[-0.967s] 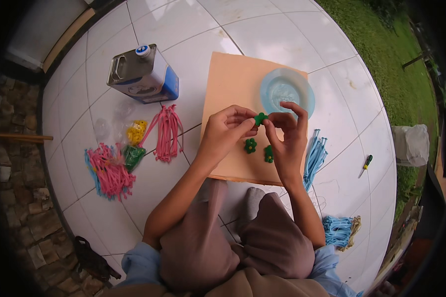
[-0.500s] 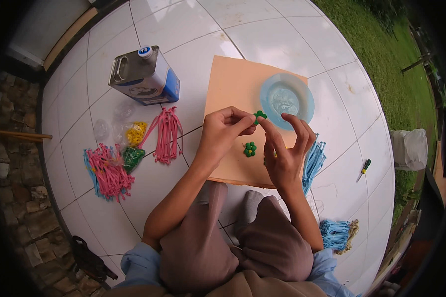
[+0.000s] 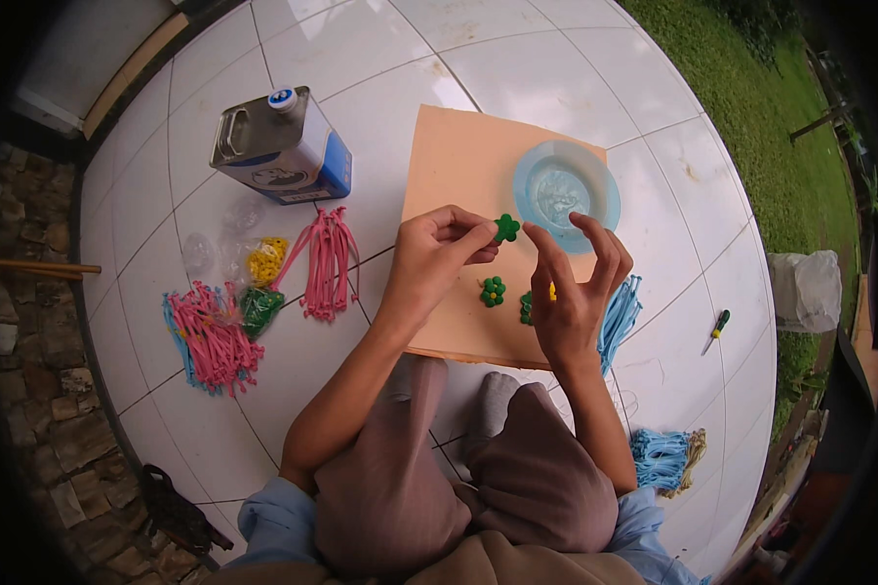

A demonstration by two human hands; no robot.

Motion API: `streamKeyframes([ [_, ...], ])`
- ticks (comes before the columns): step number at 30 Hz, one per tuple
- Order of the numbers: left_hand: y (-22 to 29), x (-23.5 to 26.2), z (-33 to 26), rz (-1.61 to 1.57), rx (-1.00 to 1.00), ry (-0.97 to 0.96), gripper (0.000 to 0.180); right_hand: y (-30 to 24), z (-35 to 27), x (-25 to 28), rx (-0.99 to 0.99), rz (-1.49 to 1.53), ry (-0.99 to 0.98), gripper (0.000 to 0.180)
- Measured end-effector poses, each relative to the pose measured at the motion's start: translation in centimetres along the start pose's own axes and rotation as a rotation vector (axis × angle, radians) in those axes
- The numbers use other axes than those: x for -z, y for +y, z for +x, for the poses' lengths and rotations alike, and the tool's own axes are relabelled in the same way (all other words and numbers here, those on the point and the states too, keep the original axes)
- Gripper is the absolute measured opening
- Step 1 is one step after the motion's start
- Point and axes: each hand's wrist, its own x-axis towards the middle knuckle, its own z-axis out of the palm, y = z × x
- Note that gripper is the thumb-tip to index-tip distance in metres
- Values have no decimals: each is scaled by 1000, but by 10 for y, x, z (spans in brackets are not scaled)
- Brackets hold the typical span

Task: The person applies liquid from a bowl to pink straps, places them onto a box, and then applies small yellow and green flower-shaped components to a surface.

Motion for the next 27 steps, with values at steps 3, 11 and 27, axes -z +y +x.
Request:
streamKeyframes([
  [3,-14,2,2,289,-119,53,12,12,4,0,-87,15,-28,45],
  [11,-23,2,-3,922,-459,191,11,43,9,-9,-170,-162,-199,40],
  [27,-19,2,-28,1014,-472,-187,21,36,6,1,-208,-135,-142,47],
])
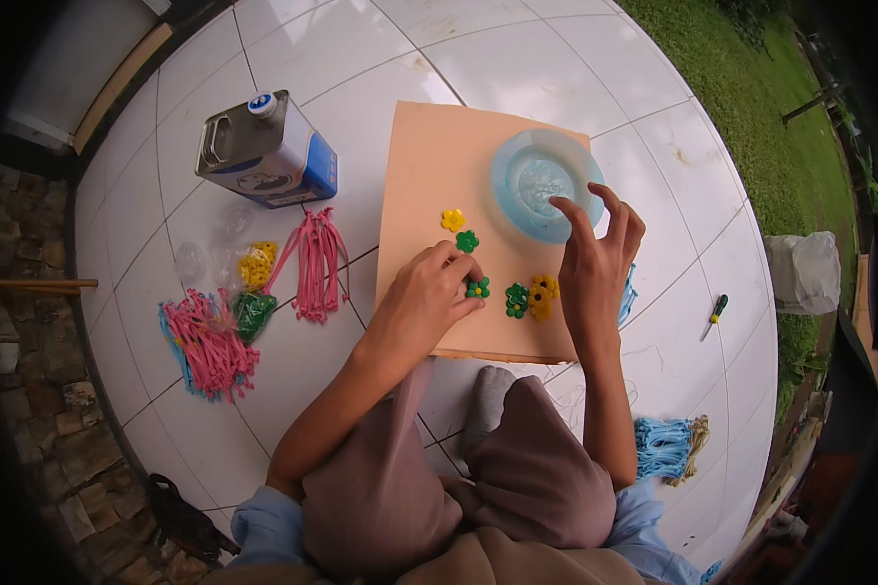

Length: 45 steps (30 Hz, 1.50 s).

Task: The person applies liquid from a bowl to pink straps, places them onto a box, and then applies small yellow and green flower-shaped components to a surface.

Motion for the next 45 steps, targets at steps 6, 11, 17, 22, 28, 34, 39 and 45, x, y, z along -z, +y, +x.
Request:
streamKeyframes([
  [6,-1,3,1,-68,43,-42,20,-6,-6,10,3,80,7,46],
  [11,6,10,6,-327,210,-30,20,-12,-9,25,-20,284,-51,43],
  [17,-7,15,13,65,-468,339,19,-24,-8,37,157,324,-66,43],
  [22,-5,12,15,120,-544,419,21,-29,-10,36,196,272,-52,42],
  [28,-6,11,16,121,-555,420,21,-30,-11,31,227,228,-37,36],
  [34,-13,4,23,138,-496,310,18,-20,-8,32,116,269,-6,46],
  [39,-22,-8,29,236,-452,140,20,-14,-10,29,34,321,-62,47],
  [45,-13,1,10,206,-414,184,22,-8,-11,26,14,323,-73,45],
])
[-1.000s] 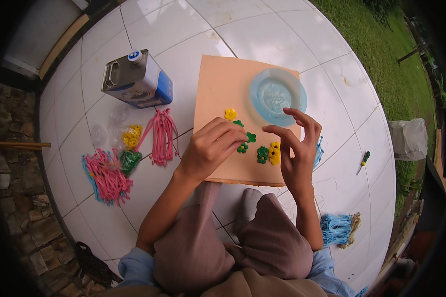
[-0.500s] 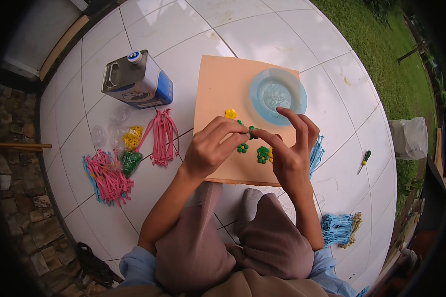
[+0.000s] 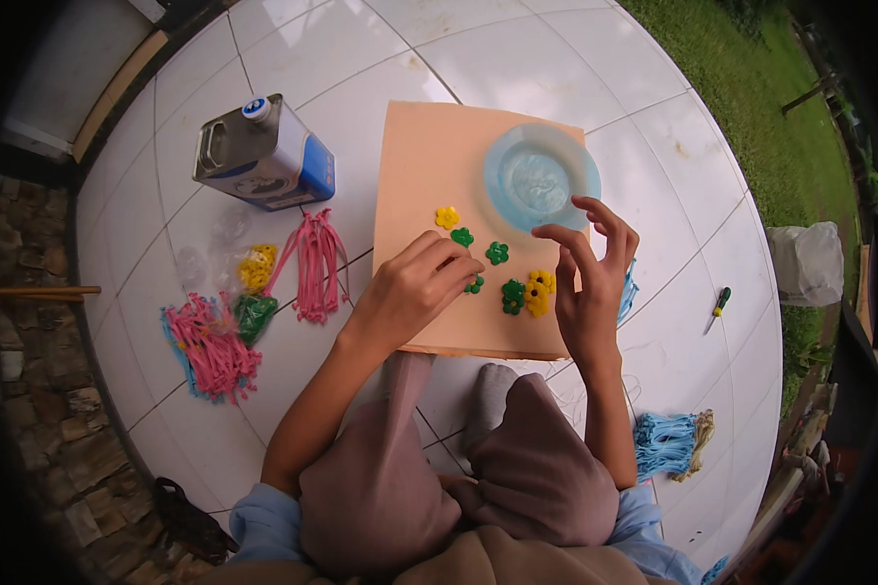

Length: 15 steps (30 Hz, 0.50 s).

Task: The person applies liquid from a bowl to pink straps, places them onto a box, and then applies small yellow and green flower-shaped components to a surface.

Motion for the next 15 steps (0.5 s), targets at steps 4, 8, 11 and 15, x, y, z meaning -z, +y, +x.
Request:
streamKeyframes([
  [4,5,5,-6,58,78,-120,21,-1,0,-1,20,11,-5,44],
  [8,8,7,-2,9,167,-116,19,-2,-1,-1,23,4,-29,44],
  [11,4,6,-1,-103,127,-49,16,-4,-3,-2,38,28,-44,45],
  [15,2,10,2,0,-52,128,14,-11,-4,0,82,78,-71,47],
])
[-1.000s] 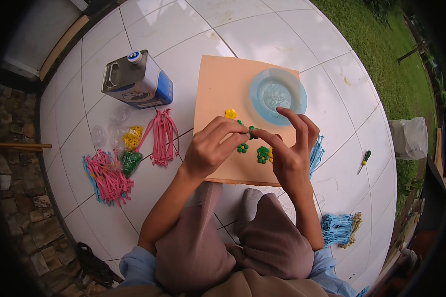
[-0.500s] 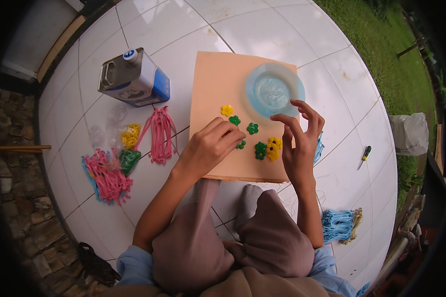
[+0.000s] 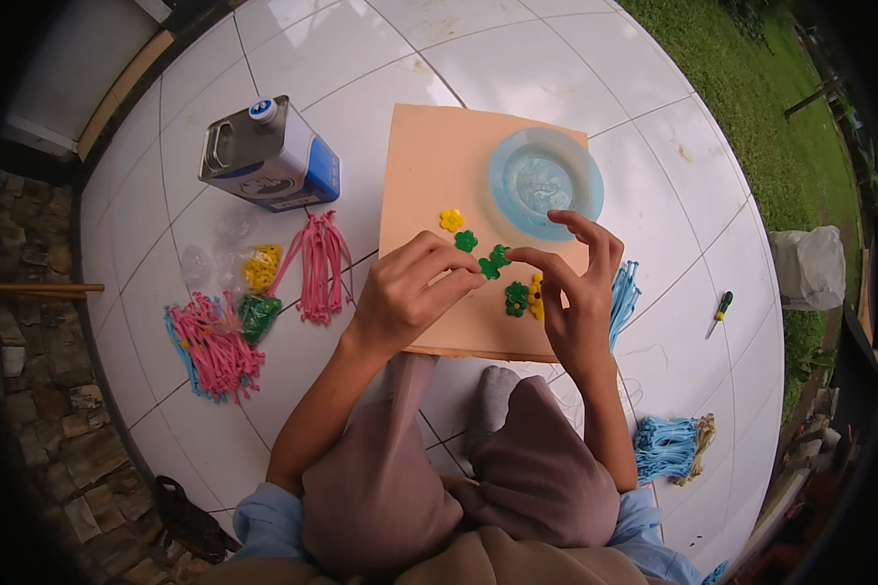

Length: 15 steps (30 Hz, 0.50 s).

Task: The person applies liquid from a bowl to pink straps, places them onto a box, and then applies small yellow and green flower-shaped components to a surface.

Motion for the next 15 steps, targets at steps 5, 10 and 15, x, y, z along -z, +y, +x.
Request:
streamKeyframes([
  [5,-2,1,2,92,-144,69,16,-4,1,0,77,-46,-2,46],
  [10,-4,-2,0,92,-158,90,16,-4,-1,-5,117,-76,-2,45],
  [15,-3,-2,0,104,-167,93,16,-2,-1,-5,146,-167,17,42],
])
